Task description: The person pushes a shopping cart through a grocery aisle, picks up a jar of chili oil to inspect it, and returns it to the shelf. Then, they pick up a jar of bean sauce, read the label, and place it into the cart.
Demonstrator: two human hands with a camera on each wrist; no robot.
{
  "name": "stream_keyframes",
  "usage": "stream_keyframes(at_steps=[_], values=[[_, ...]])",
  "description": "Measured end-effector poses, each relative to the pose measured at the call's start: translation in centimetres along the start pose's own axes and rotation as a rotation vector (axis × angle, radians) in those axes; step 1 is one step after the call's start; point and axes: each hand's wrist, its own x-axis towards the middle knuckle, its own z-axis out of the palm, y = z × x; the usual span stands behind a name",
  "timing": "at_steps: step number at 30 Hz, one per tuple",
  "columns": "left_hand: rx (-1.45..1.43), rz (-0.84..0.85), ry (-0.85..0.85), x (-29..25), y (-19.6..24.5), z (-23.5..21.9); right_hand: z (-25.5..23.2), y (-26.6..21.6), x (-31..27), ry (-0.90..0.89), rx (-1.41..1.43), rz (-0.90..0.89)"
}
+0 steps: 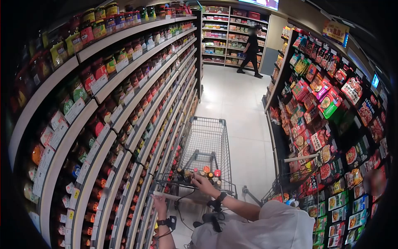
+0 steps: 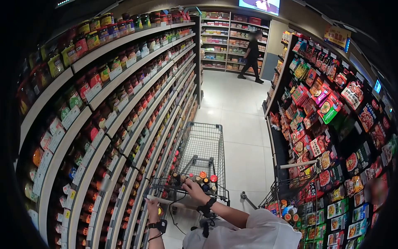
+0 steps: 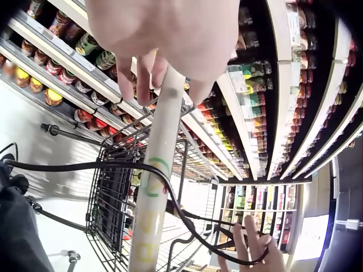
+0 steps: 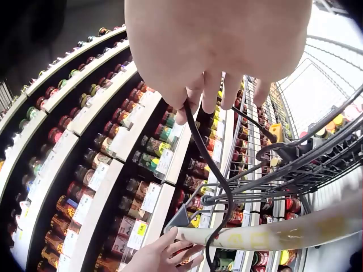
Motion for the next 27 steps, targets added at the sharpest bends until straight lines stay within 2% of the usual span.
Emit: stream_keyframes(at_steps=[2,4,5,7,8,9,11,13,15,16,17,20,22,25,26,27], values=[[0.002,0.055,0.072,1.6,-0.8,1.4,-0.2,1.0,0.5,0.013,0.017,-0.02],[0.083,0.089,0.073,3.0,-2.5,2.1,0.1,2.5,1.0,0.041,0.025,-0.036],[-0.027,0.105,0.063,1.9,-1.8,2.7,-0.1,3.3,1.4,0.058,0.029,-0.045],[-0.088,-0.088,0.004,-2.4,7.3,3.4,-0.3,4.8,2.8,0.023,-0.003,-0.005],[-0.018,0.068,0.007,1.2,0.8,2.9,-0.3,5.0,3.6,0.008,0.009,0.009],[0.061,0.123,0.026,2.6,-1.2,3.0,-0.1,5.1,4.3,-0.009,0.024,0.024],[-0.024,0.014,0.019,1.2,2.5,3.8,-1.0,3.7,6.5,-0.028,-0.031,-0.023],[-0.077,0.007,-0.04,2.5,1.1,4.0,-1.1,3.2,8.2,-0.039,-0.02,-0.059],[-0.059,-0.019,-0.042,2.9,2.0,4.4,-0.5,5.4,11.0,-0.044,-0.009,-0.102],[-0.072,0.067,0.005,2.8,2.6,5.0,-1.0,4.4,12.0,-0.093,0.038,-0.047],[-0.053,0.06,0.009,3.0,3.5,5.4,-1.3,3.2,12.8,-0.14,0.08,0.014],[0.034,-0.001,-0.008,5.1,3.9,5.6,-1.3,3.5,15.8,-0.129,0.099,-0.09],[0.059,-0.069,-0.001,6.1,4.1,6.3,-0.7,5.6,17.5,-0.168,0.161,-0.03],[0.589,0.299,0.29,6.8,5.4,9.3,0.8,8.8,19.6,-0.183,0.227,0.101],[0.685,0.362,0.357,3.2,14.0,11.5,1.0,9.2,20.1,-0.176,0.204,0.127],[0.883,0.43,0.277,3.9,15.1,12.1,1.2,9.6,20.7,-0.162,0.181,0.151]])
